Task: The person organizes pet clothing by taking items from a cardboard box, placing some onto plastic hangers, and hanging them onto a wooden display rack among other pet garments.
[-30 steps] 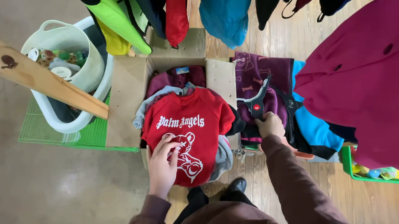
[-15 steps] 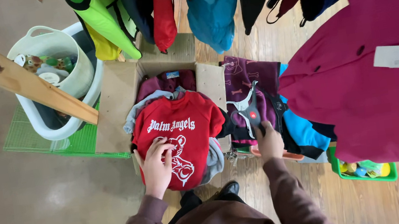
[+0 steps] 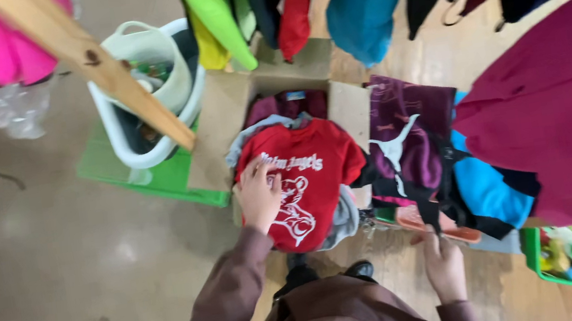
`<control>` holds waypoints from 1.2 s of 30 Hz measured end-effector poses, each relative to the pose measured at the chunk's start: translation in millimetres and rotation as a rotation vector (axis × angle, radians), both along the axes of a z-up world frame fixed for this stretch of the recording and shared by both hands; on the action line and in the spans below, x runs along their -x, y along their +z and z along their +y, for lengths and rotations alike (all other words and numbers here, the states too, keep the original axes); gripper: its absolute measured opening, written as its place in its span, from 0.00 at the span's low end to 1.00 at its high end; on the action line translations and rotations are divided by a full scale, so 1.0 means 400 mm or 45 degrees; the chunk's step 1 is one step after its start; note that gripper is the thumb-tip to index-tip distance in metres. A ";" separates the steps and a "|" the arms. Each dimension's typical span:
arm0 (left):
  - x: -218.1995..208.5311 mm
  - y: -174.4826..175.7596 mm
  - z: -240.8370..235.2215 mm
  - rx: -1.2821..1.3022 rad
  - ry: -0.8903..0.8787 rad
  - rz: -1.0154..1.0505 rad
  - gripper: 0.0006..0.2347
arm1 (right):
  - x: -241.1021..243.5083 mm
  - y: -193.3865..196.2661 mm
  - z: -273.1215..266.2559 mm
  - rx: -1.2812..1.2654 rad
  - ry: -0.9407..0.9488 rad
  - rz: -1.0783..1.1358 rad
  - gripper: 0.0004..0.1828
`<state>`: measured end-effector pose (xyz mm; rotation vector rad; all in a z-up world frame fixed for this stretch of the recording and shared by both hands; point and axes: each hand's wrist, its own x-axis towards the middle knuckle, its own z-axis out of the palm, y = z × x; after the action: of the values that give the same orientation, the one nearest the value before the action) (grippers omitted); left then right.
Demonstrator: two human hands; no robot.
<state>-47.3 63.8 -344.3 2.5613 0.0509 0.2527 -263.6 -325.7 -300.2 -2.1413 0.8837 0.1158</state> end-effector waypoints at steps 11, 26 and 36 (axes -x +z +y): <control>-0.304 -0.017 -0.002 -0.238 -0.018 0.480 0.31 | -0.001 -0.012 0.022 -0.075 0.083 -0.156 0.39; -0.040 0.344 0.105 0.500 -0.362 0.246 0.18 | -0.103 0.190 0.054 -0.253 -0.022 -0.136 0.32; 0.152 0.474 0.108 1.157 -0.621 -0.004 0.08 | -0.271 0.375 0.130 -0.457 0.371 -0.596 0.28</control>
<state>-108.0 106.9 -154.7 1.6018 -0.3716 0.0226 -155.1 -273.7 -150.1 -1.8329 0.2539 -0.0748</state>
